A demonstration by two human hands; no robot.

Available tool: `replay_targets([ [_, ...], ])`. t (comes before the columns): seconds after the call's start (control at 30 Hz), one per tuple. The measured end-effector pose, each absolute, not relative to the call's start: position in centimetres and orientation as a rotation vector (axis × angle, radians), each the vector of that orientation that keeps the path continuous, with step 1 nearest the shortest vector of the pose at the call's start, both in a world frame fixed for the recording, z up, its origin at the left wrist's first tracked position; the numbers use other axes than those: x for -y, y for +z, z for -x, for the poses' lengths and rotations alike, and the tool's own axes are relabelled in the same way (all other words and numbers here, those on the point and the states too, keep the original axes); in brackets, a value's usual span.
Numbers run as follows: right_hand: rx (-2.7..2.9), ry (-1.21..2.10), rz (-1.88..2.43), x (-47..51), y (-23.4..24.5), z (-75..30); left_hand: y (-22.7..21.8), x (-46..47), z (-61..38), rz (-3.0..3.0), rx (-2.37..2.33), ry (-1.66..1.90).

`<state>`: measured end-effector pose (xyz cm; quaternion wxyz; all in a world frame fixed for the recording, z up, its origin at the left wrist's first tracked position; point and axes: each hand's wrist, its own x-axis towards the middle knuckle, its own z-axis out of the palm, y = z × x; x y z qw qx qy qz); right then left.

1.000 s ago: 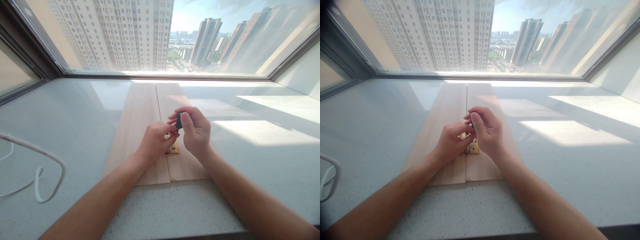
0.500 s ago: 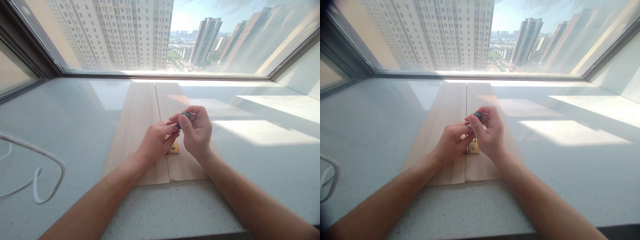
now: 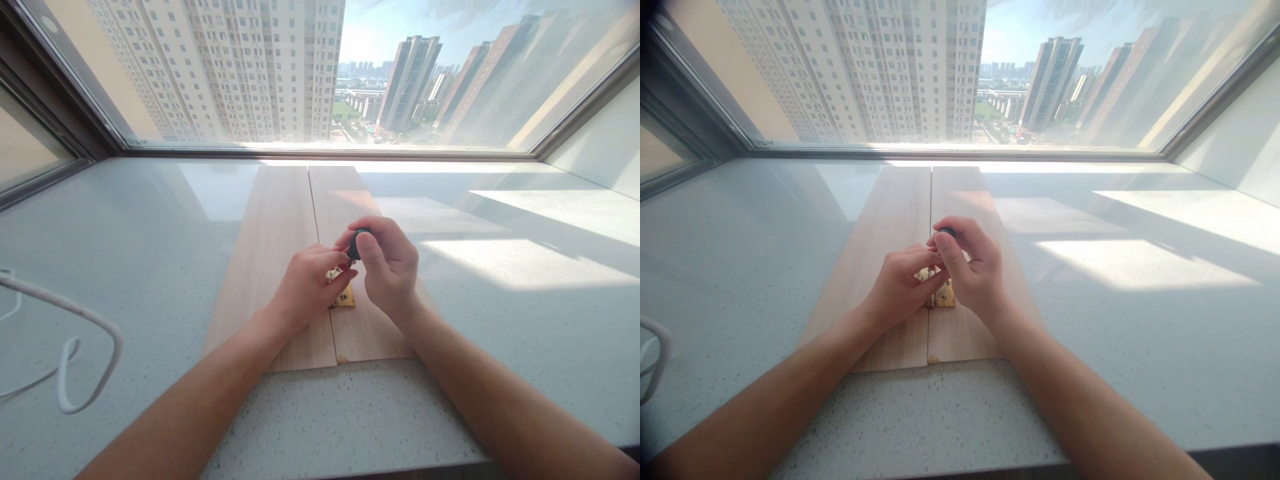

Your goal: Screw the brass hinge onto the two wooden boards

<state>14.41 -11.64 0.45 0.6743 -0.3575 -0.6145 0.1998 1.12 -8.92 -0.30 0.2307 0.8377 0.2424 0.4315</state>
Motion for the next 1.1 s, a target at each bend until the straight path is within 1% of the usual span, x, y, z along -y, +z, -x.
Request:
replay_targets([
  [0.2, 1.359, 0.407, 0.862, 11.5, 0.5, -14.3, -0.3, 8.9, -1.3, -2.286, -0.649, 1.131],
  [0.37, 1.381, 0.500, 0.813, 11.7, 1.3, -14.2, -0.3, 8.9, -1.3, -2.284, -0.680, 1.125],
  [0.47, 1.400, 0.487, 0.840, 11.8, 1.6, -14.2, -0.3, 8.9, -1.2, -2.294, -0.678, 1.129],
  [0.73, 1.390, 0.453, 0.873, 11.4, 1.2, -14.6, -0.2, 9.0, -1.2, -2.318, -0.724, 1.226],
  [0.93, 1.354, 0.394, 0.861, 11.1, 1.6, -14.5, 0.0, 9.1, -1.4, -2.351, -0.660, 1.144],
  [1.1, 1.449, 0.471, 0.845, 11.7, 2.0, -14.4, 0.0, 9.2, -1.5, -2.398, -0.663, 1.125],
])
